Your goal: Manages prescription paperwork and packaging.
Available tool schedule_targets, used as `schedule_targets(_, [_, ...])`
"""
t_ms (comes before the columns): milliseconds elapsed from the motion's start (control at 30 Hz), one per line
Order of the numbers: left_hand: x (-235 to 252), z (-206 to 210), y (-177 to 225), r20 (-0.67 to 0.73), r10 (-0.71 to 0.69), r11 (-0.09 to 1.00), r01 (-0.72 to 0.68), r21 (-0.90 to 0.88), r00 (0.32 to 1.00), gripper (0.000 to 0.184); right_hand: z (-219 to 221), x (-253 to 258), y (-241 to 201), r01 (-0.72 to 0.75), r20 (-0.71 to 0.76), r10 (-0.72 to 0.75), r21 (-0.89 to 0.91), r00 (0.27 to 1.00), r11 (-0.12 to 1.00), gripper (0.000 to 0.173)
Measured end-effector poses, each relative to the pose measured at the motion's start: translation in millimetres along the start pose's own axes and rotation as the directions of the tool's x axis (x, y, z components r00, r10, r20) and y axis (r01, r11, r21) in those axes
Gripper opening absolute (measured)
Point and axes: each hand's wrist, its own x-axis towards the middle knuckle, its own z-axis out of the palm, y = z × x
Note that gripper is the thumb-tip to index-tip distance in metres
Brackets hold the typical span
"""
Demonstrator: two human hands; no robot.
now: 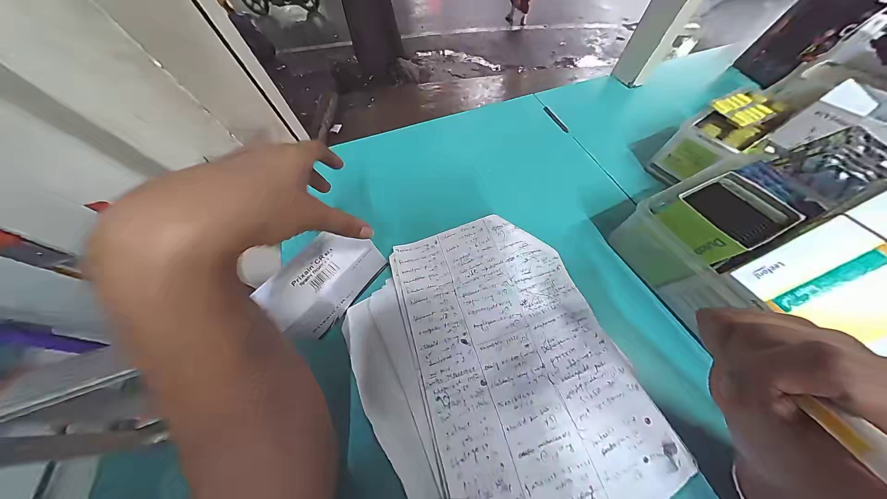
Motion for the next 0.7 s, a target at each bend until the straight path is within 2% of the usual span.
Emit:
schedule_targets(100, [37.1, 17.1, -4.0, 0.187, -0.275, 0.959, 0.282, -0.01, 0.943, 0.091, -0.6, 1.5, -0.3, -0.007, 0.009, 0.006, 0.052, 1.0, 0.999, 0.066])
schedule_targets(200, [45.7, 27.2, -4.4, 0.283, -0.383, 0.904, 0.419, -0.081, 0.879, 0.089, -2.8, -0.8, -3.0, -0.009, 0.004, 0.009, 0.049, 1.0, 0.999, 0.064])
schedule_targets(367, [31.8, 20.5, 11.0, 0.302, -0.363, 0.898, 0.417, -0.137, 0.881, 0.094, -4.5, 0.0, -7.4, -0.019, 0.018, 0.018, 0.066, 1.0, 0.998, 0.064])
schedule_targets(567, [27.1, 25.1, 11.0, 0.269, -0.336, 0.938, 0.345, 0.015, 0.903, 0.099, -10.1, -2.1, -8.3, -0.004, 0.023, 0.002, 0.086, 1.0, 0.996, 0.062])
schedule_targets(700, [13.0, 30.6, 8.7, 0.227, -0.339, 0.938, 0.309, 0.155, 0.913, 0.08, -15.8, -6.2, -11.3, 0.01, 0.04, -0.014, 0.096, 0.999, 0.995, 0.06])
